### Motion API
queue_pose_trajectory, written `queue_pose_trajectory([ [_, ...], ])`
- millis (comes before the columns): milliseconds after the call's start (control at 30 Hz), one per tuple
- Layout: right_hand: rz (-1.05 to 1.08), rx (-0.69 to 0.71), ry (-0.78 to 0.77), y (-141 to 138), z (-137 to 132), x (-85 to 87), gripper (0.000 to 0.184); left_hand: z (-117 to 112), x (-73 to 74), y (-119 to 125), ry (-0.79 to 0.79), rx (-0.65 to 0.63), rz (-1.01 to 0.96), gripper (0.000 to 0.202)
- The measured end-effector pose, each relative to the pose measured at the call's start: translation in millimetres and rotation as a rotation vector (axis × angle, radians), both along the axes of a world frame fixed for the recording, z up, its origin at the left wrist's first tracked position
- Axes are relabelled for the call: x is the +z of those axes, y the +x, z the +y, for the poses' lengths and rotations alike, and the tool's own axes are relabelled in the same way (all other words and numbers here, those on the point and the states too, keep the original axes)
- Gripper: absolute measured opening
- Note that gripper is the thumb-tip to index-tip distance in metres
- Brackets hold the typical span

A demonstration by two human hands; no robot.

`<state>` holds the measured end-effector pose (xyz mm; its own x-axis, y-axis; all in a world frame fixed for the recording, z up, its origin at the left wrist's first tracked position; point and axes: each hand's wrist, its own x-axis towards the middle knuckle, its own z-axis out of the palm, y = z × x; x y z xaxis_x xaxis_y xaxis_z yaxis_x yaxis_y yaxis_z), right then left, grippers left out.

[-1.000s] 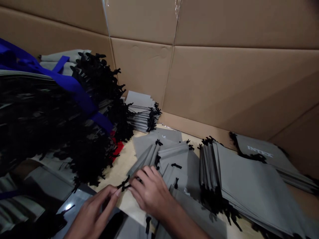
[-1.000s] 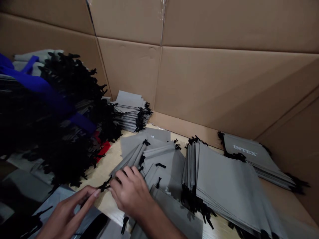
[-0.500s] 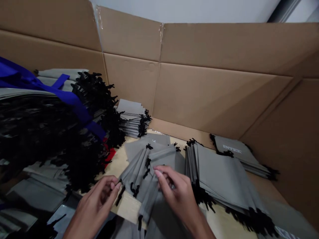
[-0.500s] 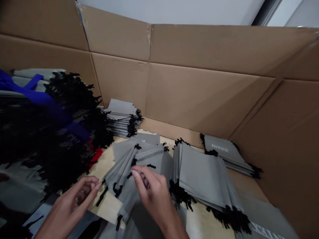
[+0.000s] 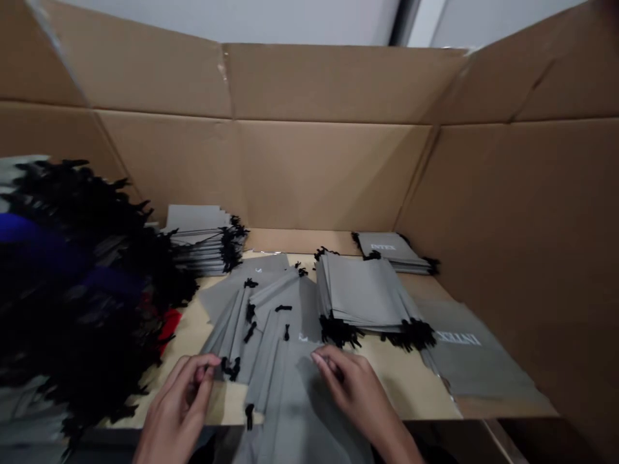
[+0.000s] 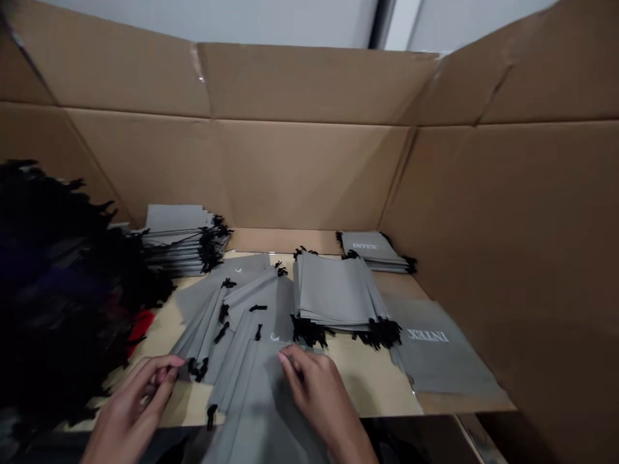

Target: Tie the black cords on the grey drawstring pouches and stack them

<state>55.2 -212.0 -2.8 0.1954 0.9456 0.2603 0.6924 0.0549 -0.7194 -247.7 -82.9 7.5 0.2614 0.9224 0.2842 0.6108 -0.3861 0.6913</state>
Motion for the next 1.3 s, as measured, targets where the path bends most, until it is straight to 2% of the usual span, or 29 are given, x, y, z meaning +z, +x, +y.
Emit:
queue_pose_trajectory([
  [133,-0.092,-0.065,0.026,-6.2,-3.9,-14.1,0.03,8.4,11.9,19.5,-0.078,-0.025,-0.016,0.049],
  [267,-0.147,-0.074,0.043,-10.3,-4.2,-17.4,0.02,3.5,16.4,33.2,-0.185,-0.072,-0.035,0.052],
  [367,-0.157,-0.071,0.05,-9.9,-4.7,-16.9,0.012,-4.4,10.1,40.0,-0.249,-0.142,-0.033,0.051],
  [500,-0.189,-0.07,0.048,-9.0,-6.8,-16.9,0.01,-9.6,-6.0,48.2,-0.29,-0.188,-0.049,0.052],
  [600,-0.233,-0.053,0.039,-8.5,-9.8,-17.5,0.016,-7.1,-17.8,54.3,-0.269,-0.179,-0.091,0.051],
  [667,-0.268,-0.051,0.048,-9.4,-12.1,-19.5,0.026,-4.0,-22.6,58.8,-0.248,-0.155,-0.14,0.05],
  [767,-0.341,-0.072,0.094,-13.8,-14.8,-23.9,0.045,-1.1,-23.8,67.2,-0.251,-0.103,-0.231,0.055],
  [833,-0.393,-0.087,0.104,-18.3,-15.1,-26.1,0.051,-1.4,-21.9,72.8,-0.302,-0.086,-0.282,0.062],
  [1033,-0.469,-0.096,0.102,-29.5,-9.8,-26.1,0.052,-6.7,-17.2,85.8,-0.508,-0.108,-0.342,0.074],
  [1300,-0.438,-0.108,0.096,-41.7,7.5,-18.8,0.048,-5.9,-11.1,91.4,-0.446,-0.081,-0.243,0.075],
])
